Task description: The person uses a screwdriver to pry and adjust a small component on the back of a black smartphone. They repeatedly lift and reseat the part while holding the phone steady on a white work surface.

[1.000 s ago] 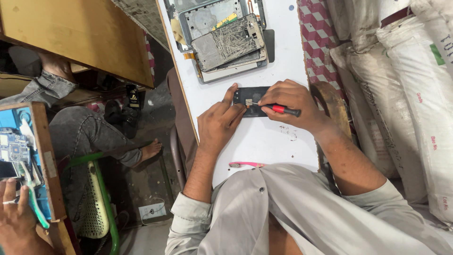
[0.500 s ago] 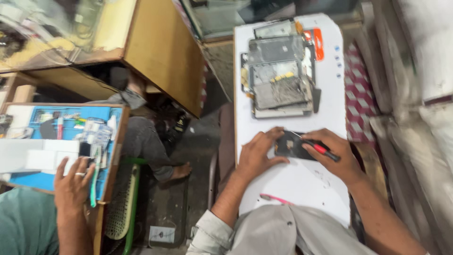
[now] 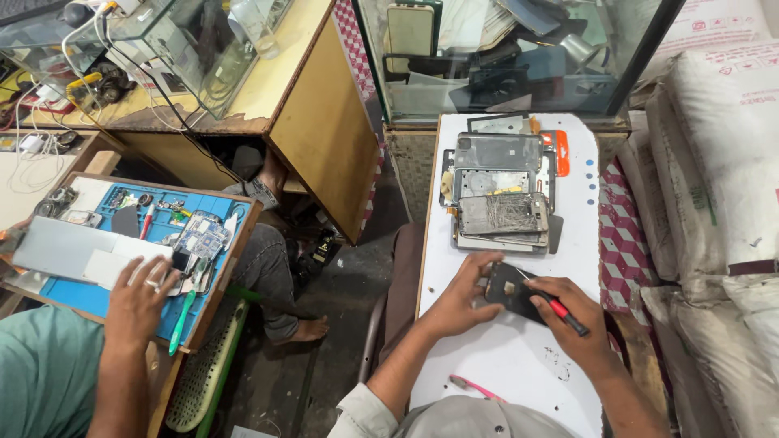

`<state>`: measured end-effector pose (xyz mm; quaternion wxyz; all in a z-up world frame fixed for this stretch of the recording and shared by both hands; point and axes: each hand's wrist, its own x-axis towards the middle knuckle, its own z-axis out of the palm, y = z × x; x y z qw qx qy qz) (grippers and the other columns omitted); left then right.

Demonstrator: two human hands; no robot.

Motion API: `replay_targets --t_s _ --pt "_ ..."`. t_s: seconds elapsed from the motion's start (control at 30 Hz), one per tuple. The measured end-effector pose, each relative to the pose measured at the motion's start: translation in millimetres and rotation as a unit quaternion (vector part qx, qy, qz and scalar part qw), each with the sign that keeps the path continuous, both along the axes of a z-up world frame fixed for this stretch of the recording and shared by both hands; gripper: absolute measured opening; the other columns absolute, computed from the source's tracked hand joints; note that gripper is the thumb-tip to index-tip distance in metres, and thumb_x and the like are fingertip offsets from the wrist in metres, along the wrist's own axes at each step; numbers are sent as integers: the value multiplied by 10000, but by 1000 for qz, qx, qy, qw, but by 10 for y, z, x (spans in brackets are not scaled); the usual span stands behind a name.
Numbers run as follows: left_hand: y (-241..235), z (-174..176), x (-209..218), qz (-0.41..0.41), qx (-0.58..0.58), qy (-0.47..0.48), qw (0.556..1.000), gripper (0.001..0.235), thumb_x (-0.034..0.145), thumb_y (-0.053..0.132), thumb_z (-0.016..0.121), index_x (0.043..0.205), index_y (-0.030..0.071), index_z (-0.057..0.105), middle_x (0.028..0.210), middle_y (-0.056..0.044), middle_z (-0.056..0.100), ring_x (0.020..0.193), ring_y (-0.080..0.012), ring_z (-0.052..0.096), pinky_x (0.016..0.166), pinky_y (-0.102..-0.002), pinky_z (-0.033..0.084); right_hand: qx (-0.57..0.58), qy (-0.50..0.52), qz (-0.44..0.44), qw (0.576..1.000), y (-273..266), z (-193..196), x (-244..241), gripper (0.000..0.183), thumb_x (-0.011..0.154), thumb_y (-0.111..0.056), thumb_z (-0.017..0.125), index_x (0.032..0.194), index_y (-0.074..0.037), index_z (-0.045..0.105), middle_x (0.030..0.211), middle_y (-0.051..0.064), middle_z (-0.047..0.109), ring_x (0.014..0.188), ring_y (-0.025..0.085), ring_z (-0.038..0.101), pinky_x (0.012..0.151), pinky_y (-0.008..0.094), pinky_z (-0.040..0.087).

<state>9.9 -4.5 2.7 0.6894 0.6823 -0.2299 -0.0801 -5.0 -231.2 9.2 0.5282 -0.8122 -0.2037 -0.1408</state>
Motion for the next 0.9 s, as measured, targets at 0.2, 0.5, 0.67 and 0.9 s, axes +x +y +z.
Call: replay_targets --t_s 0.2,0.5,0.67,0.9 --pt "-297 -365 64 33 -242 161 956 774 905 -105 648 1575 79 306 1451 -122 500 1299 -193 559 1088 -331 498 -41 -101 1 994 232 18 -108 294 896 -53 702 1185 -17 663 1165 133 713 1112 294 685 961 383 543" --pt "-317 -441 21 47 -221 139 964 561 1014 -35 579 1540 15 391 1351 -113 619 1235 -135 614 1067 -286 516 -33 -120 14 992 252 74 -115 236 876 -2 697 1112 -2 681 1118 133 732 1041 291 708 903 359 573" --pt "-322 -458 1 58 -214 124 967 516 1034 -40 569 1530 -5 430 1353 -132 623 1218 -151 611 1048 -294 516 -45 -120 13 992 205 57 -76 188 871 4 701 1058 -6 694 1083 116 742 1006 261 722 881 327 588" --pt "-262 -374 -13 23 -216 132 967 619 997 -26 597 1561 72 361 1389 -96 593 1259 -142 591 1075 -285 506 -9 -74 58 996 178 -60 -83 250 913 -91 702 1144 0 674 1179 149 739 1096 277 724 934 348 590"
